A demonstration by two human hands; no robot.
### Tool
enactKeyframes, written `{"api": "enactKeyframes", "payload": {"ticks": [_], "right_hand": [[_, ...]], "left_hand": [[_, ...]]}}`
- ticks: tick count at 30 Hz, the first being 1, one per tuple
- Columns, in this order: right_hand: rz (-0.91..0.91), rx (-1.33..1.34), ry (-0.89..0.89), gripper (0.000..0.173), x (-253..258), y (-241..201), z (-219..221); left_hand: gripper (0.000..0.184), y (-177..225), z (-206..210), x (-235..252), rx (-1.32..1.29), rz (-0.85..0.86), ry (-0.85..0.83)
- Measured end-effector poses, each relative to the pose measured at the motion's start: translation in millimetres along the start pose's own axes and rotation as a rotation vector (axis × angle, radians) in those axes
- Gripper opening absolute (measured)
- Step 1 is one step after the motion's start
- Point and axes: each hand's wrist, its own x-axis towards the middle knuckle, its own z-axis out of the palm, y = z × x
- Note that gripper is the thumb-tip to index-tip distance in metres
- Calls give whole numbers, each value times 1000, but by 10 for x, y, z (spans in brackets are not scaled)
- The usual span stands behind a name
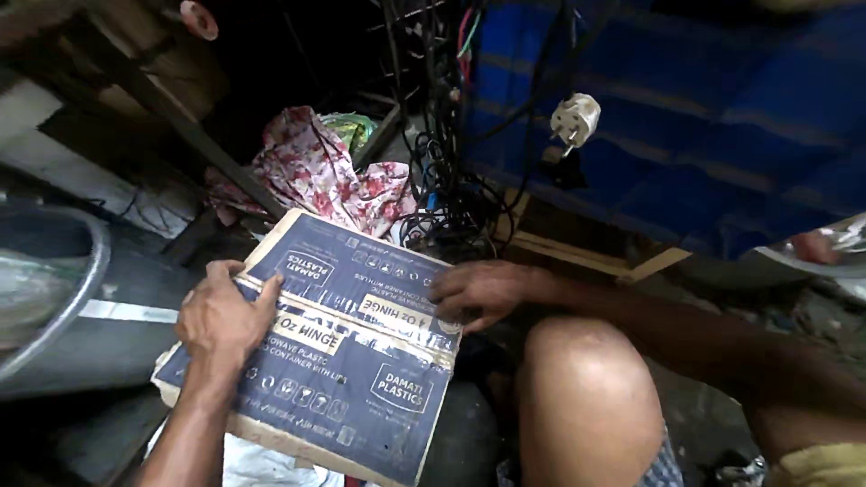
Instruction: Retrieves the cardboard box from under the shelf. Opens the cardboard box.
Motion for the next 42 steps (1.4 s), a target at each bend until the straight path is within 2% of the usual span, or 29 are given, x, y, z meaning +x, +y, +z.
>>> {"api": "enactKeyframes", "payload": {"ticks": [3, 6, 8, 10, 13, 15, 19, 23, 26, 30, 33, 37, 39, 42], "right_hand": [[-36, -4, -2, 30, -34, 54, -18], [-93, -24, 35, 26, -85, 112, 34], [-116, -58, 80, 27, -142, 108, 99], [-123, -100, 152, 27, -192, 114, 172], [-144, -203, 185, 28, -220, 122, 258], [-150, -273, 172, 26, -205, 102, 293], [-105, -258, 297, 13, -104, 80, 365], [-52, -152, 441, 11, -58, 92, 472], [18, -38, 381, 17, -118, 78, 361], [106, 1, 320, 23, -278, 239, 332], [76, -88, 357, 21, -292, 251, 401], [167, -2, 591, 17, -191, 228, 619], [220, 41, 685, 15, -100, 198, 642], [291, 68, 727, 18, 19, 178, 622]], "left_hand": [[75, 133, -21, -29, 80, -65, -53], [79, 373, -85, -164, 197, -59, -35], [84, 574, -148, -362, 157, 78, 9], [82, 922, -172, -679, 64, 287, -19], [60, 1433, 35, -1165, -100, 603, -108], [50, 1635, 228, -1365, -166, 713, -132], [60, 1717, 438, -1441, -102, 531, -103], [43, 1780, 441, -1419, 20, 442, -123], [34, 1915, 504, -1434, 68, 431, -181], [36, 2051, 558, -1437, 173, 411, -246], [43, 2049, 565, -1279, 177, 479, -298], [44, 1799, 727, -1043, -72, 696, -164], [46, 1709, 761, -996, -191, 723, -88], [47, 1657, 755, -957, -268, 723, -42]]}}
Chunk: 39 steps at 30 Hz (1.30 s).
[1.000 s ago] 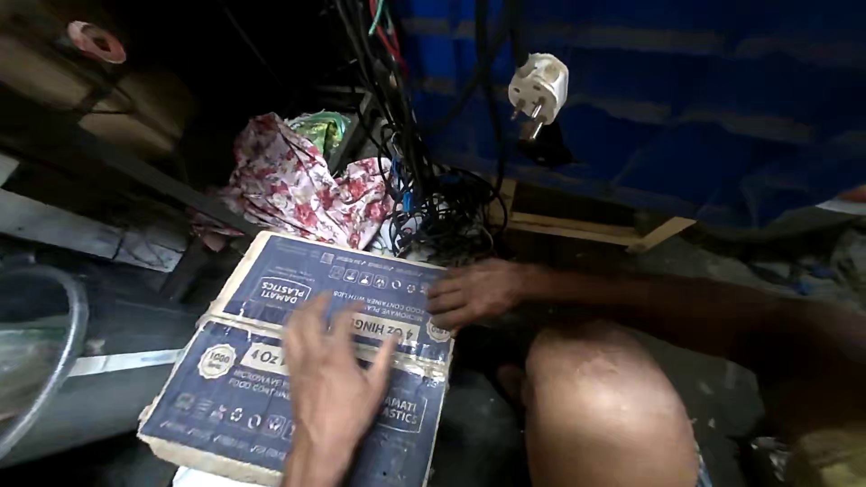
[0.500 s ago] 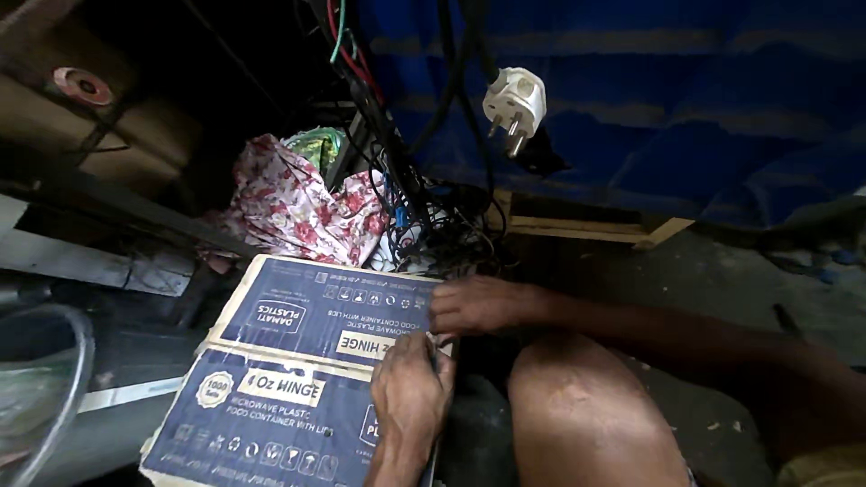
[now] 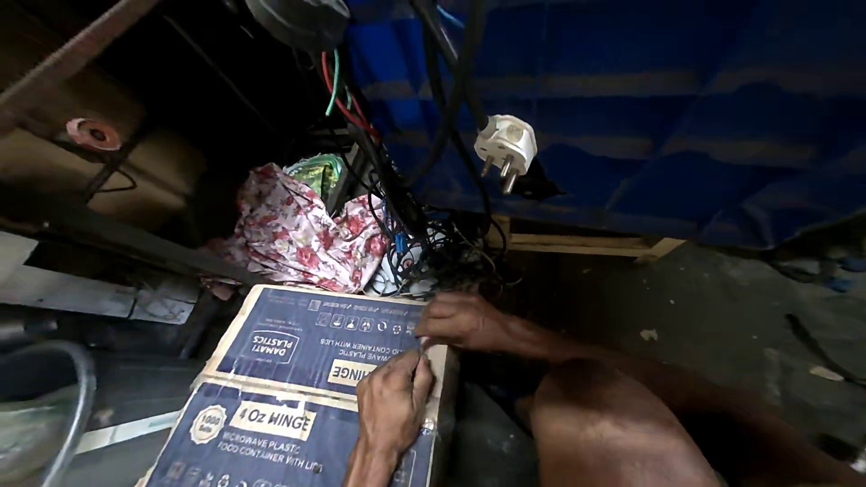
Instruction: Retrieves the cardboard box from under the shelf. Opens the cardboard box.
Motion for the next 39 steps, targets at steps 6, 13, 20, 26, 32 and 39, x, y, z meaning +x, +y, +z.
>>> {"api": "enactKeyframes", "payload": {"ticks": [6, 13, 20, 26, 32, 39], "right_hand": [[105, 53, 85, 20, 99, -29, 93], [-19, 112, 18, 26, 91, 105, 7], [-246, -21, -227, 29, 3, -65, -143], [-161, -30, -157, 34, 37, -22, -33], [-133, -11, -127, 27, -81, -58, -33], [-111, 34, -73, 19, -91, -31, -17]], "left_hand": [[52, -12, -69, 76, -34, -110, -18], [45, -183, -169, 195, -136, -127, -248], [36, -32, -213, -147, -159, 73, -115], [39, 17, -453, -337, 23, 326, -351], [31, 167, -500, -42, 123, 454, -572], [27, 177, -403, 13, 116, 498, -467]]}}
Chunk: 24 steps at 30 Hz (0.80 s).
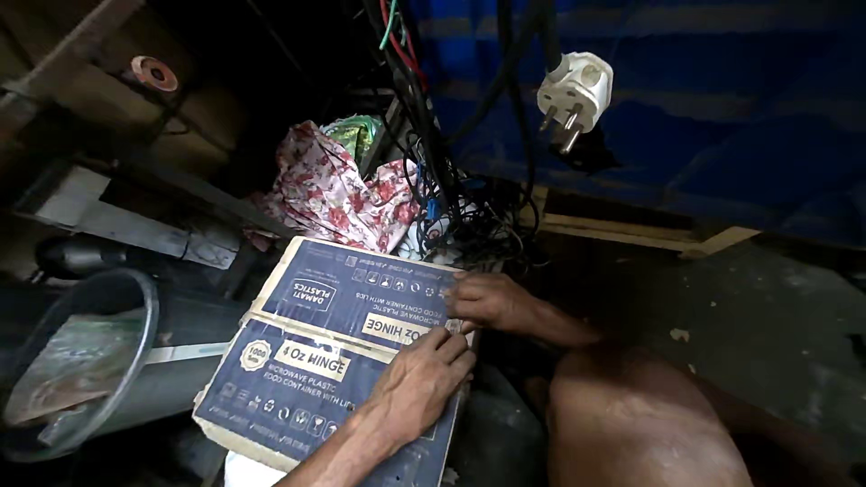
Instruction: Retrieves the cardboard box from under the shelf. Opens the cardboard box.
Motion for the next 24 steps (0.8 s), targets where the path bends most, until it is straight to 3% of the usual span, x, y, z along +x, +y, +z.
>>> {"api": "enactKeyframes", "payload": {"ticks": [6, 10, 20, 24], "right_hand": [[-31, -29, 34, 25, -50, 73, 33], [-45, -29, 28, 25, -55, 53, 44], [70, -37, -9, 27, 54, -66, 13], [157, -77, -71, 27, 210, -114, 6]], "left_hand": [[28, -11, 207, -377, -253, -183, 180], [38, -105, 324, -659, -219, -341, 220], [27, -135, 195, -406, -46, -146, 168], [33, -133, 120, -350, 35, -142, 66]]}}
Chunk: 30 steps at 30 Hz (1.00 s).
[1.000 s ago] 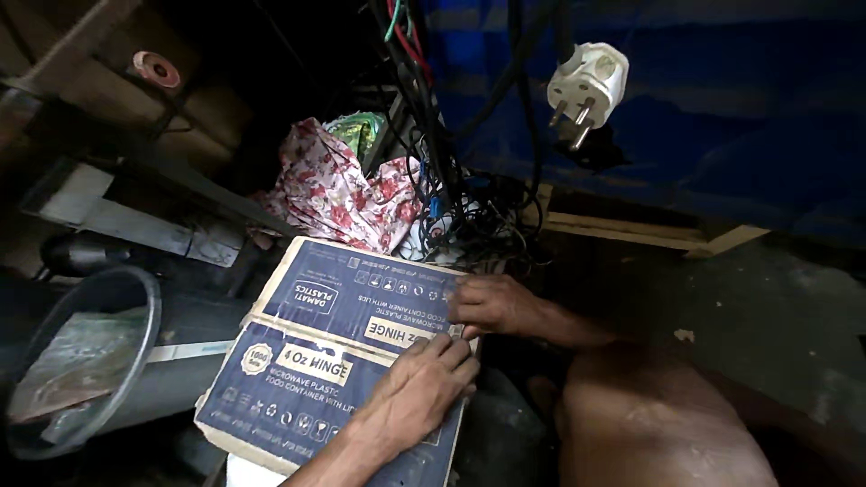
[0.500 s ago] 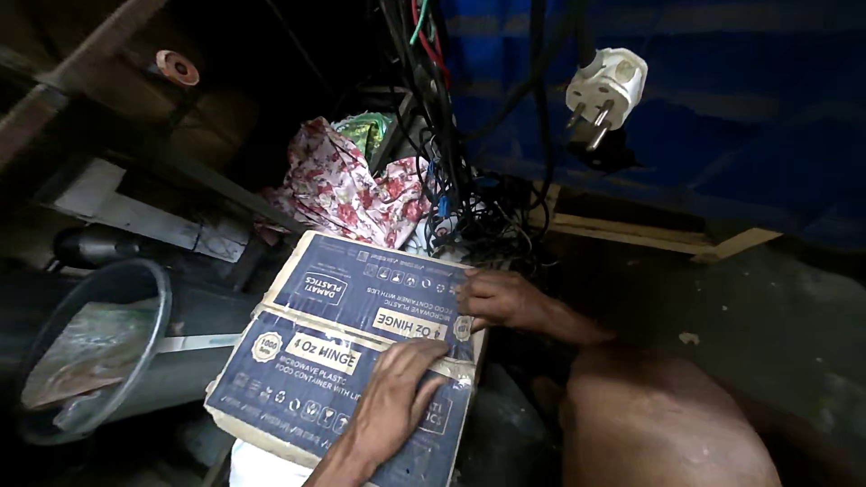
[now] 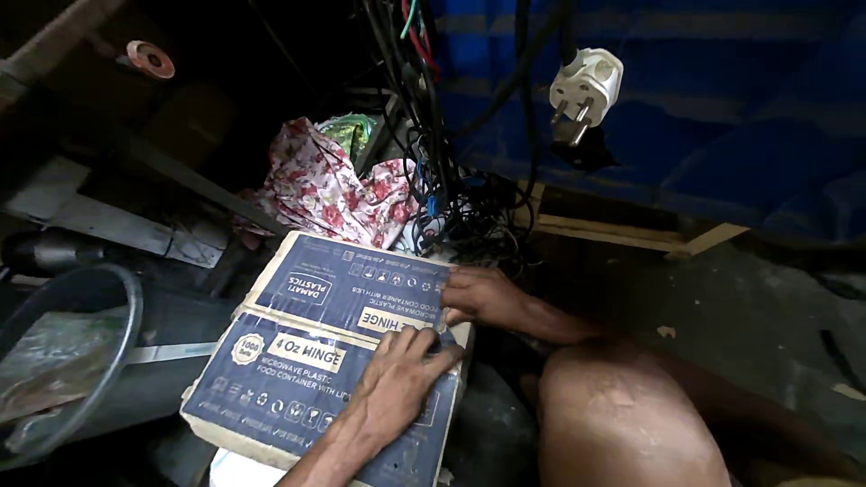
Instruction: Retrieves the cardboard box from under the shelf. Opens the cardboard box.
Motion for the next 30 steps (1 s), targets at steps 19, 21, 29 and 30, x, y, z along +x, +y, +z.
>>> {"api": "enactKeyframes", "payload": {"ticks": [19, 21, 29, 30], "right_hand": [[-91, 19, -15, 40, 168, 118, -4], [-152, 1, -81, 36, 151, 96, -33], [-323, 13, -92, 19, 28, -43, 32], [-262, 56, -58, 19, 47, -58, 60]], "left_hand": [[58, -290, -740, -428, -182, -153, -60], [78, 144, -648, -259, -104, -395, 43], [37, 467, -136, -15, -304, -671, -149], [35, 360, -119, -90, -434, -679, -54]]}}
